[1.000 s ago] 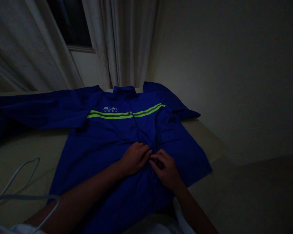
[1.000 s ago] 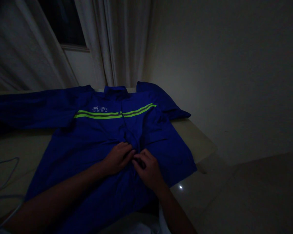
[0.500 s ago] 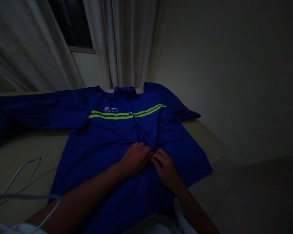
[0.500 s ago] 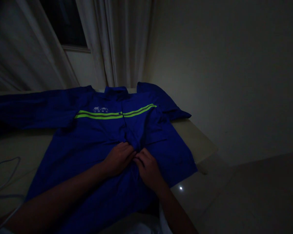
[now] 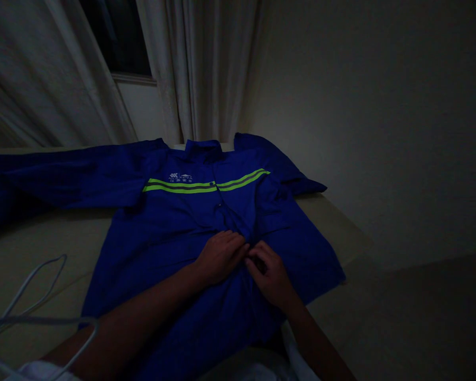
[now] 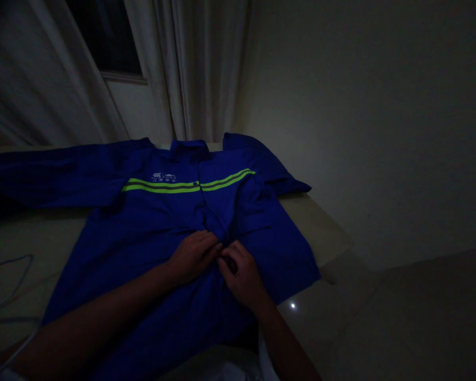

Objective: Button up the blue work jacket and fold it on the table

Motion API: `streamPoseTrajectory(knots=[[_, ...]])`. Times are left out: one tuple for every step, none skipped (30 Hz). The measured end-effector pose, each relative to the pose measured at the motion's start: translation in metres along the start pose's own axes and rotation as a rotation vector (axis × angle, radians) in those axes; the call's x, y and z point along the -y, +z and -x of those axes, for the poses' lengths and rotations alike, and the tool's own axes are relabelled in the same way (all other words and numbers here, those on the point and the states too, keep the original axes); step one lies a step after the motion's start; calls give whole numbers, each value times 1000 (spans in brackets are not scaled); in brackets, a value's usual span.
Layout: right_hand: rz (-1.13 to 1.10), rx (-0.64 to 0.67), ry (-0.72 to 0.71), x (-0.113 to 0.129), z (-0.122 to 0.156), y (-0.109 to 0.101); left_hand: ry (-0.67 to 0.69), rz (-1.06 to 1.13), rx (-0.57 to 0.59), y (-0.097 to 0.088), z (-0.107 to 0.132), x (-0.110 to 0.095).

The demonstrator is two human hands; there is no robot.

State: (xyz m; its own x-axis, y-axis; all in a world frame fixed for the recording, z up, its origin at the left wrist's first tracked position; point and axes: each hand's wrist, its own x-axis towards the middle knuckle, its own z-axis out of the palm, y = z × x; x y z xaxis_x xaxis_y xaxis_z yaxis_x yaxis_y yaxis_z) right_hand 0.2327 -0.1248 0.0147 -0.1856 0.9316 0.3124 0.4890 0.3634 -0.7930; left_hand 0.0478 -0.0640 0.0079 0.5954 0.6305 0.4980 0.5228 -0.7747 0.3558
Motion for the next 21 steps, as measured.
streamPoseTrajectory(knots=[[4,-9,7,0,0,0,4,25,-6,0,0,1],[9,-21,14,0,0,1,11,45,-14,1,1,2],[12,-36,23,0,0,1,20,58,-21,1,1,3],[14,-50,34,-1,0,2,30,64,-27,2,1,3],[17,-65,45,-1,0,2,39,63,-37,2,1,4],[19,-81,57,-2,0,3,50,59,-49,2,1,4],[24,-99,70,-2,0,3,60,53,-61,2,1,4],[29,-115,82,-3,0,3,69,49,-72,2,1,5],[33,-129,92,-4,0,4,79,47,-85,2,1,5],[36,-139,98,-4,0,4,89,46,-99,2,1,6],[39,-144,102,-4,0,4,99,48,-112,2,1,6],[41,-145,104,-4,0,4,108,49,-126,3,1,7],[45,-145,105,-4,0,4,117,49,-141,3,1,7],[50,-148,106,-3,0,4,126,48,-155,4,1,7],[54,-152,105,-3,0,4,137,47,-168,4,2,8],[57,-156,103,-3,0,4,146,46,-177,5,2,8],[61,-160,99,-2,0,4,156,44,-184,5,2,8],[65,-161,96,-2,0,4,164,44,-186,5,2,8],[69,-161,93,-3,0,4,170,45,-183,5,2,8],[73,-161,92,-3,0,4,176,46,-183,5,2,8],[78,-162,93,-3,0,5,178,48,-183,5,2,8]])
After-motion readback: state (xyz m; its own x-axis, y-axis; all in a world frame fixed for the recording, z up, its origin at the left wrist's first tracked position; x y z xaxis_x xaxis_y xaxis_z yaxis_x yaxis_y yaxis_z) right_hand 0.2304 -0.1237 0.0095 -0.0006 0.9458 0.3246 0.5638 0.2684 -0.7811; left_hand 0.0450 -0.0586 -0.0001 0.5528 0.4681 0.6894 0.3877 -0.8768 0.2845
